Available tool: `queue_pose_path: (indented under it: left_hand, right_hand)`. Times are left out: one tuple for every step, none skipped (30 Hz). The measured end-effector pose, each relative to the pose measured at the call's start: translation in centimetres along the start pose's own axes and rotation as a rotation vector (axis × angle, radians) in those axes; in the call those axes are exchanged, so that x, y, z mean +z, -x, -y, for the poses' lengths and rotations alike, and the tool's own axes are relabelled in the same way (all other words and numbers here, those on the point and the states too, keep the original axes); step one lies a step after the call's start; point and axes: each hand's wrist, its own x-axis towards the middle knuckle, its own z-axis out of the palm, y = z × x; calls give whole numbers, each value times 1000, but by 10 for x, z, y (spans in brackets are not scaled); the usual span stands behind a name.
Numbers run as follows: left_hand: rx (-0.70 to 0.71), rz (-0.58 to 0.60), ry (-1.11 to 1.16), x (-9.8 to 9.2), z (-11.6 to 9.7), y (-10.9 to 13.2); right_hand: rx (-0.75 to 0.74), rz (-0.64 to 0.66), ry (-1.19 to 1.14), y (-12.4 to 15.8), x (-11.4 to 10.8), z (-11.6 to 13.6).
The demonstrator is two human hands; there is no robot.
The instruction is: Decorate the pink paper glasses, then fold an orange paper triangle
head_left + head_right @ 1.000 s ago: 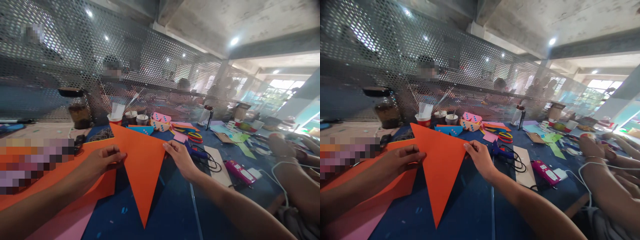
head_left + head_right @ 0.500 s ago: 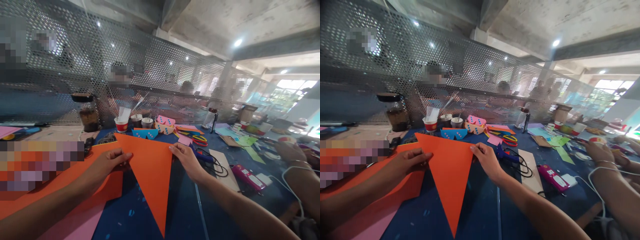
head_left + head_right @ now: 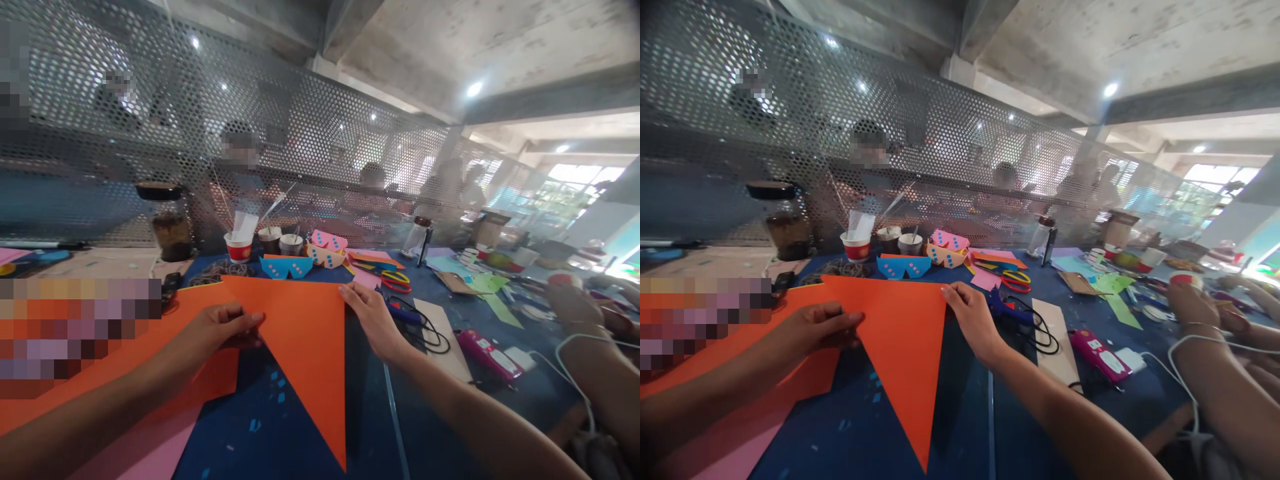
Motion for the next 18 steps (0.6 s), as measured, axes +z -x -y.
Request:
queue_pose_path:
  left_hand:
    - [1,-1,-4,0,1,0]
    - [1,-1,-12,-1,2,-1]
    - [1,0,-22,-2,2,-1]
    - [0,4,-36,-2,3,-1]
    - [-1,8,-50,-3,2,-1]
    - [-1,13,-63,-3,2,-2]
    - [0,19,-75,-4,2,-2]
    - [-1,24,-84,-4,1,-2]
    - [-2,26,-89,-4,1,-2]
    - [-1,24,-89,-4,1,-2]
    - [1,19,-89,-5,1,-2]
    - [4,13,-88,-5,2,-2]
    - [8,5,-86,-5,3,-2]
    - [16,0,-82,-5,3,-2]
    - [25,-2,-75,-5,4,-2]
    - [35,-6,-68,-5,5,-2]
    - [46,-17,-60,-6,5,-2]
    - [57,-38,-51,-6,5,-2]
  right_hand:
    - [0,-1,3,0,0,0]
    - [1,-2,7,-1,0,0]
    - [1,-3,10,-1,-1,0]
    - [0,-6,16,-2,-1,0]
    - [-4,-11,24,-2,-1,0]
    - [-10,-16,34,-2,-1,0]
    - [-17,-20,44,-2,-1,0]
    - [-21,-24,54,-3,-1,0]
    - [-24,-28,64,-3,-2,0]
    - [-25,-31,72,-3,-2,0]
    - [-25,-33,79,-3,-2,0]
    - [-25,-34,86,-3,-2,0]
    - [-27,-35,89,-3,-3,0]
    - [-28,-34,88,-3,-3,0]
    - [-26,-29,81,-3,-3,1]
    - [-19,-18,66,-2,-3,1]
    - [-11,2,49,-1,-3,2]
    - [-1,31,31,0,-2,2]
